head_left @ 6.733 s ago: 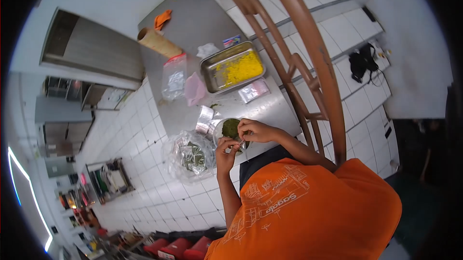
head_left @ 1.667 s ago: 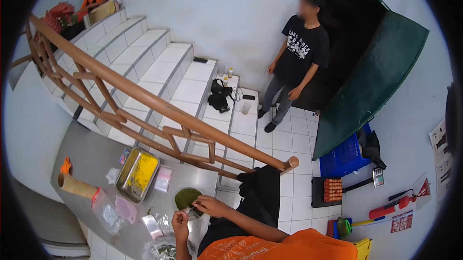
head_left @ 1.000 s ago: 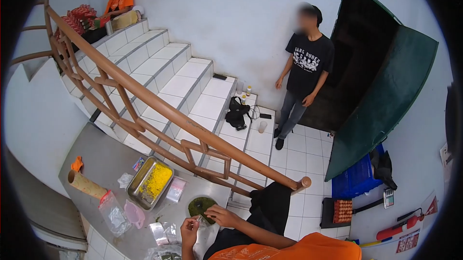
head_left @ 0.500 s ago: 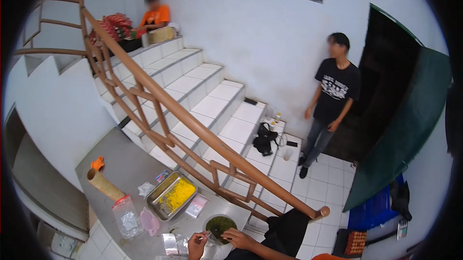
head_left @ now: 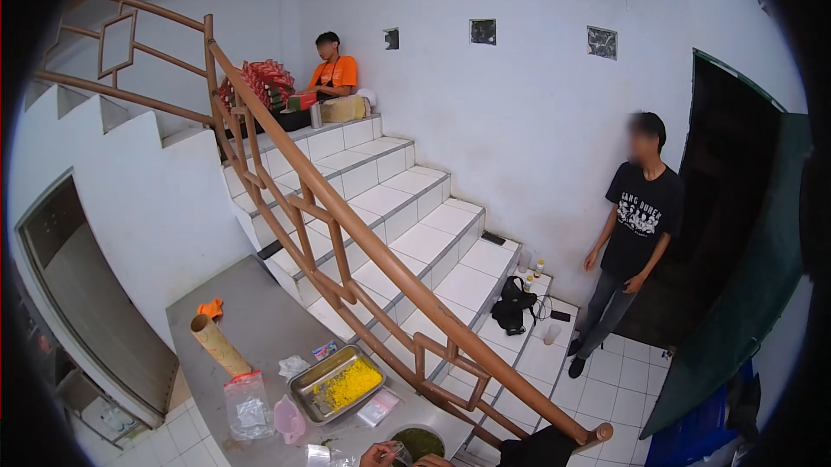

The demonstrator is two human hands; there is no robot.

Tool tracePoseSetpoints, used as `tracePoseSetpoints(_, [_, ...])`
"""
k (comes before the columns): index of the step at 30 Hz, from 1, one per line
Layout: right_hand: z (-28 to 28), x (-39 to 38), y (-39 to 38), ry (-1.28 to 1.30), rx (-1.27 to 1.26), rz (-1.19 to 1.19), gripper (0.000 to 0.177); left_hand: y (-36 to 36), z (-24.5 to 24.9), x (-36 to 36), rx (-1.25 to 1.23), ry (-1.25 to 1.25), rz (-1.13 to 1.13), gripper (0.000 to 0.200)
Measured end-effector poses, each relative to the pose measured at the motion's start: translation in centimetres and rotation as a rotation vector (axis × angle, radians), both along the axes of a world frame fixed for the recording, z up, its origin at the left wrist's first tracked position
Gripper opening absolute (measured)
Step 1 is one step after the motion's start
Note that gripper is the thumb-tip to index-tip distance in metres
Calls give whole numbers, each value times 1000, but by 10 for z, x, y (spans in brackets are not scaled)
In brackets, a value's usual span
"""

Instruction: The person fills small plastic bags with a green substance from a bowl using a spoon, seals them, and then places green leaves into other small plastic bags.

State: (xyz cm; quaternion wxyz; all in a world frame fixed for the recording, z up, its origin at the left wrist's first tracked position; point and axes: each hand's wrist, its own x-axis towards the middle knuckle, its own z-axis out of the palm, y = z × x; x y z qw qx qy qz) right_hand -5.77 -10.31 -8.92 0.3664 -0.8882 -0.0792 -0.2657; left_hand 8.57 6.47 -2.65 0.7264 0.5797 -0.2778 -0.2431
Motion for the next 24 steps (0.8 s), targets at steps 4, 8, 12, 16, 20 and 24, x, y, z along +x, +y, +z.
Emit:
tracePoseSetpoints(4, [19,-4,-5,125,263,88,24,2,-24,8,-17,94,39,11])
tracePoseSetpoints(8, [107,-13,0,-1,216,-99,23,2,-40,7,21,77,167,11])
tracePoseSetpoints(12, [113,-18,-5,1,152,-94,23,-14,-31,-5,-52,-19,286,9])
tracePoseSetpoints(16, [58,-32,7,-2,-3,-75,23,-25,-36,-13,-45,-53,266,9])
tracePoseSetpoints(20, [43,-31,4,68,-21,-7,24,-33,-56,-16,-57,-64,321,9])
tracePoseSetpoints(24, [54,-24,10,272,248,-22,27,-33,-46,-21,56,-105,404,7])
